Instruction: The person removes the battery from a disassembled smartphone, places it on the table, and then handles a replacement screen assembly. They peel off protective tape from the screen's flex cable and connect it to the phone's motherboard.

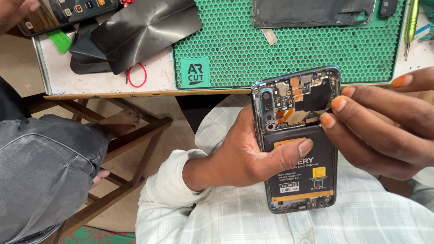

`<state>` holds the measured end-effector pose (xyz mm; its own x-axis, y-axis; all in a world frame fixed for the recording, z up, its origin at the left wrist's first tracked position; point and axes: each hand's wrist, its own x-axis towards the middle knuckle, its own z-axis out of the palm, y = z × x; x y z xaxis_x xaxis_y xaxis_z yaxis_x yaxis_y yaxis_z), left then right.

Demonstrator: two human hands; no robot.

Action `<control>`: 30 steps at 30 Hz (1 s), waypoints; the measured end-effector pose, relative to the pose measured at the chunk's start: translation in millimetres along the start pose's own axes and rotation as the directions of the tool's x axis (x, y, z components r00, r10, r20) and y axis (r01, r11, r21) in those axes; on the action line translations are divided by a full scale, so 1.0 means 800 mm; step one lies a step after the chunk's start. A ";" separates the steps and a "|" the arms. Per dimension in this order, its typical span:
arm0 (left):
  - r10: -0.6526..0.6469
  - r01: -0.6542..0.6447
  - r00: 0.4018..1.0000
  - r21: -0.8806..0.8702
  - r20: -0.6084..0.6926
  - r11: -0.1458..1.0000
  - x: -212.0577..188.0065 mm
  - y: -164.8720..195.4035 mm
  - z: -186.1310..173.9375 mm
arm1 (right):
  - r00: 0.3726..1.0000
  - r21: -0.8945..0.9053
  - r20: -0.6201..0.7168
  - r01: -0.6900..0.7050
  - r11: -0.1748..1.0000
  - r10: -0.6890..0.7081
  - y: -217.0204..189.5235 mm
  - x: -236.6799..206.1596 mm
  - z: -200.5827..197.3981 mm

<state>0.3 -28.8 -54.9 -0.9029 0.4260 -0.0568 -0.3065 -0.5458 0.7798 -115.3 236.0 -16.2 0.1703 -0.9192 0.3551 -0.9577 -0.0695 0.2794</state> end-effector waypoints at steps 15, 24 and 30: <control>0.004 -0.007 0.999 0.080 0.043 0.997 0.000 -0.004 -0.004 | 0.913 -0.197 0.131 0.406 0.892 -0.386 -0.035 -0.019 0.026; -0.014 0.010 0.998 0.072 0.055 0.997 0.002 -0.004 -0.004 | 1.000 -0.033 -0.013 -0.022 0.999 0.022 -0.036 -0.053 0.003; -0.019 0.014 0.998 0.075 0.060 0.997 0.000 -0.002 -0.004 | 0.994 -0.121 0.066 -0.084 0.989 0.092 -0.040 -0.042 -0.005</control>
<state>0.2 -29.9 -58.2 -0.8772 0.4789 -0.0340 -0.2960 -0.4838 0.8236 -89.4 270.5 -33.5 0.0657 -0.9453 0.3196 -0.9333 0.0551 0.3549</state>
